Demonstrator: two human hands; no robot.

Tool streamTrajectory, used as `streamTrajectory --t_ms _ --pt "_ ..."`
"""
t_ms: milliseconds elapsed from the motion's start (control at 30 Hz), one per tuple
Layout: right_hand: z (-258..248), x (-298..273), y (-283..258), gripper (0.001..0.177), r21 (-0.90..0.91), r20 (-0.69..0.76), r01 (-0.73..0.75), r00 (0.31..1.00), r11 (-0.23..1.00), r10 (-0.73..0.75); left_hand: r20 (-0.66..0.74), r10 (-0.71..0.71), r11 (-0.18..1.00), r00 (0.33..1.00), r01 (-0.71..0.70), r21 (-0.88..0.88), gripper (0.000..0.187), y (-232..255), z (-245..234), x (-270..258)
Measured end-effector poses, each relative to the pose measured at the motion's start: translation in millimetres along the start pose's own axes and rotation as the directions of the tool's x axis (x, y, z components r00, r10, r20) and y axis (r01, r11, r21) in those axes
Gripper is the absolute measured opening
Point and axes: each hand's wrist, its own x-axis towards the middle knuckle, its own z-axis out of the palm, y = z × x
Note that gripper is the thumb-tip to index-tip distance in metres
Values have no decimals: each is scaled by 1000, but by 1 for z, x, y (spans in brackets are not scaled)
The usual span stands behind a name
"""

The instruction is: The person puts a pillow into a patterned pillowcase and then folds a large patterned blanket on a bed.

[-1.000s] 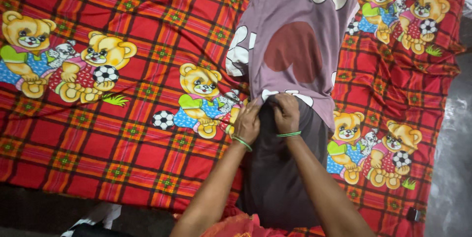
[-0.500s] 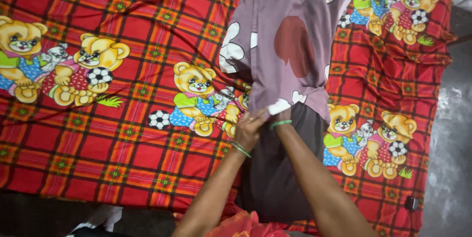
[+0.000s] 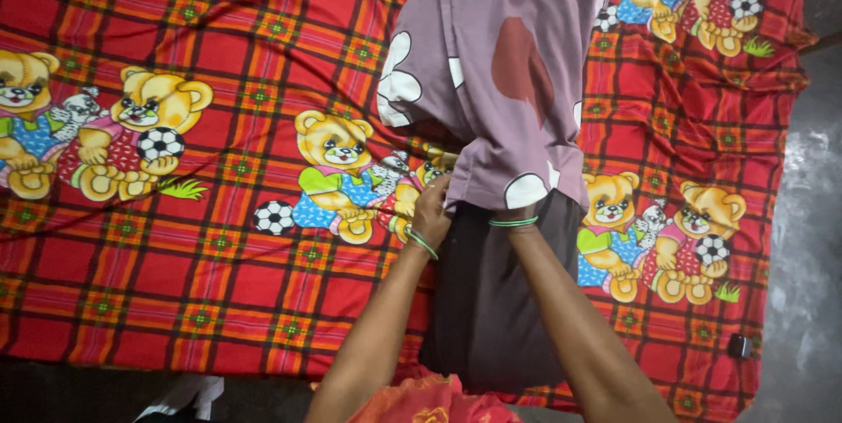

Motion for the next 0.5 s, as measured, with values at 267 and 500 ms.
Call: streamTrajectory --t_ms 267,500 --pt "-22 18 -29 42 -660 -69 52 989 749 -130 370 66 927 927 -194 321 16 -27 -10 -67" --pt "12 84 -10 41 -913 -20 -27 1000 407 21 340 -112 899 934 -50 434 29 -63 -34 -123"
